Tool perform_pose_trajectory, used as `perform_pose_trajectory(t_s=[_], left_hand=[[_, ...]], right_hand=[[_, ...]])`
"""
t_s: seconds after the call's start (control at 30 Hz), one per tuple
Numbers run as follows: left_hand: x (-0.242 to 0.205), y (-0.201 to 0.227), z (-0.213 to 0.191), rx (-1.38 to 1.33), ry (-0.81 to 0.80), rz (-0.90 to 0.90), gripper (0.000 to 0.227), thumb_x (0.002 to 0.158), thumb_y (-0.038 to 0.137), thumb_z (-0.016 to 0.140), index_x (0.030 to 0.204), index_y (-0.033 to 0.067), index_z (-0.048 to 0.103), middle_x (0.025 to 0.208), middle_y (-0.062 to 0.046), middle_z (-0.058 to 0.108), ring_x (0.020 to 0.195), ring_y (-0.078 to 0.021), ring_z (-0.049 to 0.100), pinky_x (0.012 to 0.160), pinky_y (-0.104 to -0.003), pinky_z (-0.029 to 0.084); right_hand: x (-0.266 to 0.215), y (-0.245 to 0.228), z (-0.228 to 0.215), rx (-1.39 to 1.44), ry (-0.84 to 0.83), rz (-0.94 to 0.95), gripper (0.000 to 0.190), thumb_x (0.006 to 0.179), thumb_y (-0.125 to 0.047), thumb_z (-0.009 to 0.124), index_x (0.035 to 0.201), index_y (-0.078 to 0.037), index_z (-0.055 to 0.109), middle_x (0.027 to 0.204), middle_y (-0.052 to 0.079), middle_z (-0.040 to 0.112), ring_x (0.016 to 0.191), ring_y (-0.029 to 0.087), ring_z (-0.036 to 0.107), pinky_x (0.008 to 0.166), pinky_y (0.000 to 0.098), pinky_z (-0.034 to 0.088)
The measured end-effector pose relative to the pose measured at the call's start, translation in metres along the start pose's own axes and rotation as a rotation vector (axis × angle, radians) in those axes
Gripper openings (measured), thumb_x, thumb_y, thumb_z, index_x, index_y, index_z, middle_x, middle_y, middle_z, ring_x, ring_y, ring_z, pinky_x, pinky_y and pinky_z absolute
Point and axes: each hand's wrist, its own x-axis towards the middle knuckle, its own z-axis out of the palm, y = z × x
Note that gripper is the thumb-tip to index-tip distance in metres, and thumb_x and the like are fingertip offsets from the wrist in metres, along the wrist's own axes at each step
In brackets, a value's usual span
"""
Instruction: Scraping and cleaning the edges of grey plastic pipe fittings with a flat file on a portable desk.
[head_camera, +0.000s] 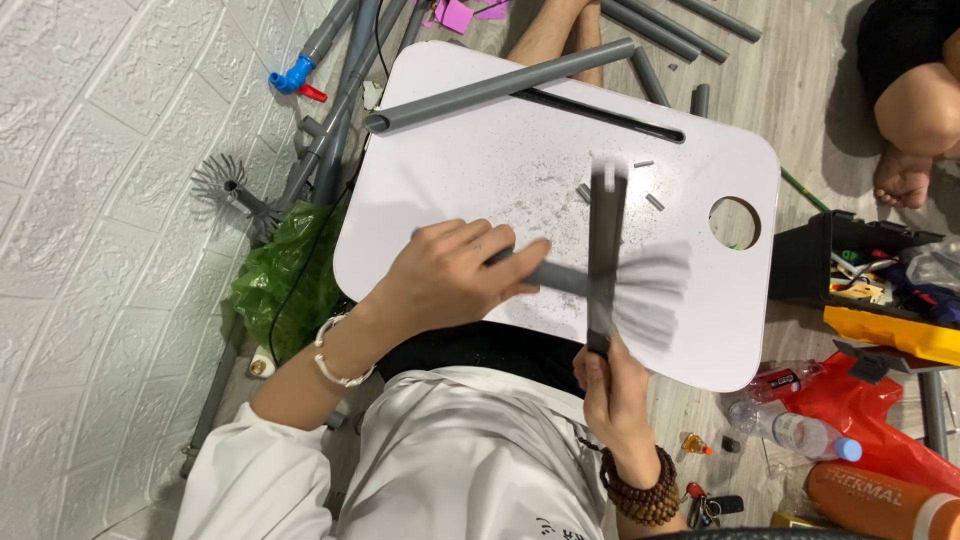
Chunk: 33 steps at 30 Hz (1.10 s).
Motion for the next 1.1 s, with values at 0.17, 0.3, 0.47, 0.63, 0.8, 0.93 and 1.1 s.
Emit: perform_pose_trajectory(t_s=[0.17, 0.3, 0.47, 0.63, 0.8, 0.93, 1.1], left_hand=[[-0.012, -0.018, 0.031, -0.049, 0.041, -0.078, 0.039, 0.101, 0.038, 0.067, 0.126, 0.0085, 0.064, 0.088, -0.005, 0.066, 0.062, -0.0138, 0.062, 0.053, -0.028, 0.05], [-0.013, -0.021, 0.039, 0.027, -0.029, -0.174, 0.037, 0.101, 0.038, 0.065, 0.123, 0.0074, 0.068, 0.074, -0.005, 0.063, 0.044, -0.0127, 0.054, 0.038, -0.028, 0.043], [-0.014, -0.039, 0.06, -0.041, -0.217, -0.308, 0.037, 0.108, 0.036, 0.054, 0.126, 0.0058, 0.064, 0.073, -0.007, 0.067, 0.04, -0.0152, 0.055, 0.033, -0.03, 0.042], [-0.014, -0.057, 0.069, 0.149, -0.374, -0.51, 0.035, 0.106, 0.038, 0.047, 0.118, 0.0095, 0.063, 0.076, -0.012, 0.07, 0.043, -0.022, 0.063, 0.033, -0.034, 0.05], [0.006, -0.039, 0.064, -0.003, -0.777, -0.561, 0.028, 0.109, 0.024, 0.038, 0.127, 0.0109, 0.055, 0.079, -0.019, 0.065, 0.044, -0.0261, 0.067, 0.036, -0.037, 0.055], [-0.005, -0.041, 0.076, 0.114, -0.446, -0.567, 0.04, 0.105, 0.045, 0.046, 0.12, 0.011, 0.059, 0.077, -0.012, 0.071, 0.051, -0.0286, 0.069, 0.041, -0.042, 0.057], [0.007, -0.049, 0.067, 0.098, -0.611, -0.637, 0.043, 0.113, 0.039, 0.035, 0.115, 0.0026, 0.057, 0.072, -0.012, 0.064, 0.045, -0.0236, 0.064, 0.03, -0.034, 0.05]], right_hand=[[0.017, -0.033, 0.003, -0.056, -0.021, 0.167, 0.057, 0.104, -0.004, 0.044, 0.159, -0.002, 0.028, 0.058, -0.001, 0.051, 0.047, 0.007, 0.046, 0.046, 0.0241, 0.039], [0.025, -0.034, 0.001, 0.032, -0.086, 0.331, 0.062, 0.105, -0.005, 0.044, 0.163, -0.008, 0.025, 0.057, -0.002, 0.048, 0.047, 0.006, 0.041, 0.045, 0.025, 0.037], [0.049, -0.026, 0.011, 0.21, -0.098, 0.427, 0.06, 0.105, -0.007, 0.042, 0.163, -0.012, 0.026, 0.059, -0.006, 0.044, 0.045, 0.004, 0.04, 0.041, 0.0232, 0.036], [0.046, -0.016, 0.016, 0.257, -0.152, 0.507, 0.057, 0.108, -0.01, 0.043, 0.164, -0.014, 0.036, 0.059, -0.005, 0.041, 0.046, 0.004, 0.037, 0.043, 0.0224, 0.033], [0.064, -0.017, 0.011, 0.331, -0.129, 0.576, 0.057, 0.105, -0.012, 0.044, 0.161, -0.016, 0.034, 0.057, -0.005, 0.041, 0.04, 0.005, 0.036, 0.037, 0.0237, 0.032], [0.066, -0.013, 0.01, 0.337, -0.15, 0.572, 0.056, 0.106, -0.012, 0.043, 0.161, -0.016, 0.033, 0.058, -0.006, 0.041, 0.041, 0.004, 0.033, 0.038, 0.0231, 0.032], [0.059, -0.011, 0.01, 0.317, -0.207, 0.625, 0.057, 0.106, -0.013, 0.043, 0.162, -0.019, 0.032, 0.058, -0.006, 0.041, 0.041, 0.004, 0.035, 0.037, 0.0232, 0.033]])
